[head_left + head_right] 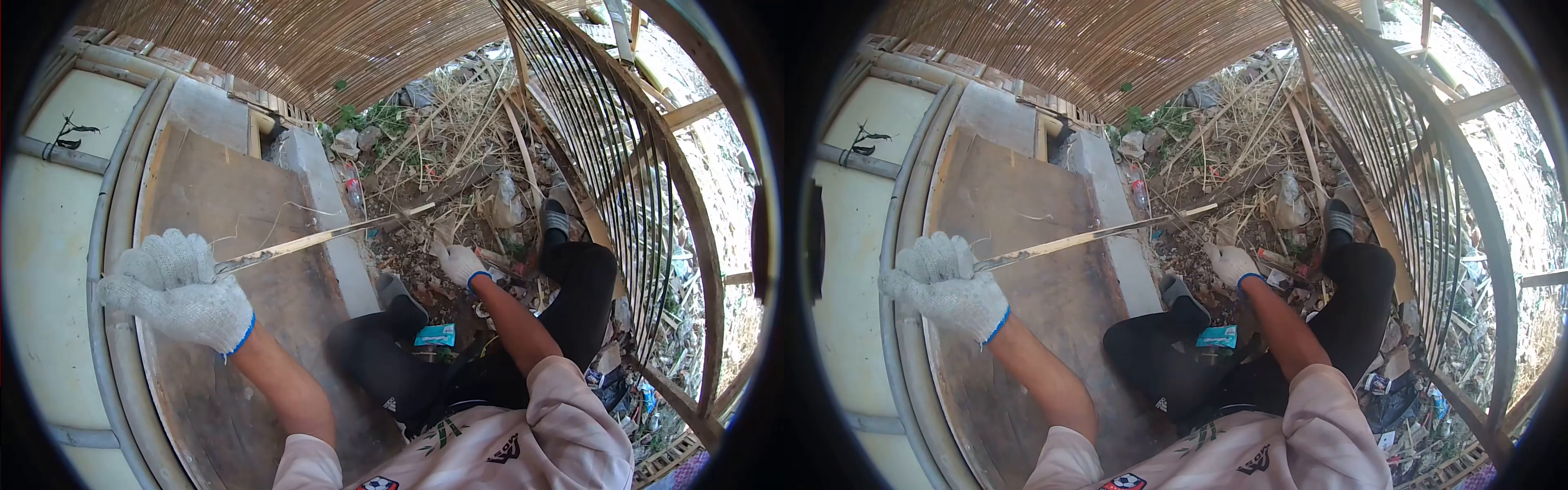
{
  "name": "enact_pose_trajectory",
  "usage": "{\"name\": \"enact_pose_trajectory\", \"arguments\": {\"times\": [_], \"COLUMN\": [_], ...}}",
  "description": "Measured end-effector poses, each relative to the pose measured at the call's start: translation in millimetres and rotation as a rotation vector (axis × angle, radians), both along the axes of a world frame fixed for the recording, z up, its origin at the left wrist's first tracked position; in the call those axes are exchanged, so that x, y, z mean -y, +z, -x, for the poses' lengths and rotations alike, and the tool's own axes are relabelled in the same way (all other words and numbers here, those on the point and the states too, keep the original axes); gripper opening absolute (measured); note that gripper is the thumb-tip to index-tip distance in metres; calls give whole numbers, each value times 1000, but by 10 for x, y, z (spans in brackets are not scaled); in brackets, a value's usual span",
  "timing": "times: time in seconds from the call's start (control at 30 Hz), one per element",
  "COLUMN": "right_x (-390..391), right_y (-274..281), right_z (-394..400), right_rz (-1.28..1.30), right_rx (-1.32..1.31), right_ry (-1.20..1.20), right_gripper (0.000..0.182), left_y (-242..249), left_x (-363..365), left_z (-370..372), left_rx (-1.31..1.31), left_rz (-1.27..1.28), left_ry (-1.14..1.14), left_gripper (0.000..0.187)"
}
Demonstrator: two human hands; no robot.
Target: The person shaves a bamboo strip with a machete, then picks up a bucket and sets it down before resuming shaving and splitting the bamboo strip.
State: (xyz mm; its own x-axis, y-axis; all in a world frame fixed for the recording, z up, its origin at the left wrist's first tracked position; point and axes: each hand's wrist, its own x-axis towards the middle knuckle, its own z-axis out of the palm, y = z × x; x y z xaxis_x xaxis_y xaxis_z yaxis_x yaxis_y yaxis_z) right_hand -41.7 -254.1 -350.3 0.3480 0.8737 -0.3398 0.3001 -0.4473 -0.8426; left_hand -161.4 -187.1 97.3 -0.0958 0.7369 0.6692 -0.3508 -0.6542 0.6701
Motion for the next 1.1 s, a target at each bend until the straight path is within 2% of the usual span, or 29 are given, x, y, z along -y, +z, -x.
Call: {"name": "enact_pose_trajectory", "arguments": {"times": [0.07,0.13,0.17,0.23,0.27,0.3,0.37,0.53,0.57,0.63,0.77,0.83,0.97,1.03,1.07,1.1], "right_x": [-30,68,90,181,244,270,298,616,656,755,840,855,946,979,990,993], "right_y": [99,232,309,493,723,938,1362,2538,2592,2815,2996,3016,3050,3063,3075,3088], "right_z": [-43,-76,-45,89,167,244,361,413,461,455,465,475,481,474,470,460], "right_rz": [14,81,76,-65,-191,-195,-338,-476,-624,-638,-641,-616,-636,-620,-621,-609], "right_rx": [-65,-553,-558,-90,-118,-117,-309,-374,-322,-346,-328,-309,-311,-323,-327,-323], "right_ry": [-6,-29,-26,47,24,26,31,218,205,210,241,249,240,257,254,261], "right_gripper": [71,73,73,74,67,67,58,37,27,26,24,23,22,22,22,22], "left_y": [18,19,9,-27,-33,-33,-18,-29,-37,-45,-96,-96,-186,-165,-148,-137], "left_x": [-11,-26,-53,-111,-124,-143,-155,-78,-68,-57,-68,-26,-56,-61,-18,51], "left_z": [-28,-24,5,95,117,128,106,-33,-62,-101,-48,-117,87,89,44,-26], "left_rx": [8,13,9,-60,-63,-44,-17,41,42,10,-22,49,1,-9,-14,-60], "left_rz": [26,2,-4,-41,-43,-39,-39,-50,-56,-68,-124,-100,-98,-129,-130,-69], "left_ry": [35,127,128,184,187,206,230,220,229,367,443,591,516,311,309,437], "left_gripper": [59,57,57,50,50,50,49,53,53,50,48,48,47,47,47,47]}}
